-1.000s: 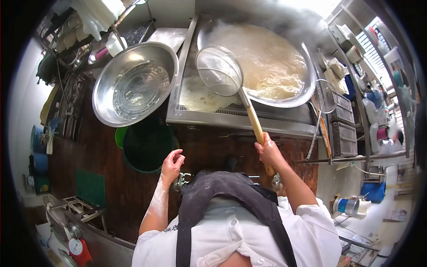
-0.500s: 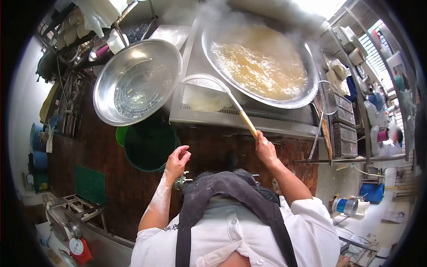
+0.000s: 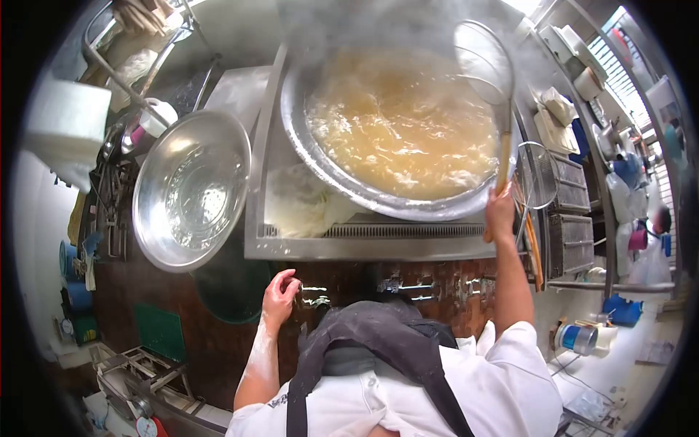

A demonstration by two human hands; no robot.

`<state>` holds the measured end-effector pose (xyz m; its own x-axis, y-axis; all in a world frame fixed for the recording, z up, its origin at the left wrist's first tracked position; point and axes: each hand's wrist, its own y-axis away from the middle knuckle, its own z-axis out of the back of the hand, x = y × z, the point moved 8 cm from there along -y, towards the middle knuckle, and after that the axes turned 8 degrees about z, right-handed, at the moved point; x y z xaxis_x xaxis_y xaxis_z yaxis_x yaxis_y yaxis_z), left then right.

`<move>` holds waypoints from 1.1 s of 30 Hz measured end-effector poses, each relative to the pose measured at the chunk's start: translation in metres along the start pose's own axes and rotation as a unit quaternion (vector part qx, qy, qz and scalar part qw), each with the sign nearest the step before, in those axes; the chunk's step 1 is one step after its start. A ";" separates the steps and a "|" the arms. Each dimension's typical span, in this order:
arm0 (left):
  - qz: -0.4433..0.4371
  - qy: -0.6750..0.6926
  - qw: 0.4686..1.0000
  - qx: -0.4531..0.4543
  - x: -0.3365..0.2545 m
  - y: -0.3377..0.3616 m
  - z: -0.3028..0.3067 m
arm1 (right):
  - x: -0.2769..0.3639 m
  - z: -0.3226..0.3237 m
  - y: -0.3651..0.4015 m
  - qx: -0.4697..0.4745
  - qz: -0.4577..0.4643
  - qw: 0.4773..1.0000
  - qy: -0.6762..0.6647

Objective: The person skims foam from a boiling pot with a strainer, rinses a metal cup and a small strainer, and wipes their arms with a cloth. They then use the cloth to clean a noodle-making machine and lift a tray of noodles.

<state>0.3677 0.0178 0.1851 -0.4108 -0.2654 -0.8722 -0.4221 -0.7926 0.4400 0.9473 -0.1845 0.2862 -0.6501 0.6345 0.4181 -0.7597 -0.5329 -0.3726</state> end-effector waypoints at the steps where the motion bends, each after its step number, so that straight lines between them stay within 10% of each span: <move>1: 0.009 0.015 1.000 -0.010 0.001 -0.006 -0.003 | -0.010 0.004 -0.028 0.019 -0.047 0.998 -0.028; 7: 0.077 0.028 0.996 -0.043 0.012 -0.006 -0.019 | -0.151 -0.083 -0.186 0.150 -0.143 0.976 0.073; 16: 0.121 0.036 0.989 -0.079 0.023 0.006 -0.035 | -0.079 -0.253 -0.269 0.358 -0.275 0.888 0.087; 23: 0.137 0.052 0.986 -0.074 0.036 0.020 -0.040 | 0.047 -0.283 -0.219 0.526 -0.009 0.849 0.052; 33: 0.075 0.046 0.995 -0.045 0.042 0.031 -0.018 | 0.078 -0.224 -0.049 0.554 -0.066 0.808 -0.190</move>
<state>0.3525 -0.0275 0.1584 -0.3866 -0.4306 -0.8155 -0.2851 -0.7852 0.5497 0.9370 0.0167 0.1513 -0.3593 0.6219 0.6958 -0.2320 -0.7817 0.5789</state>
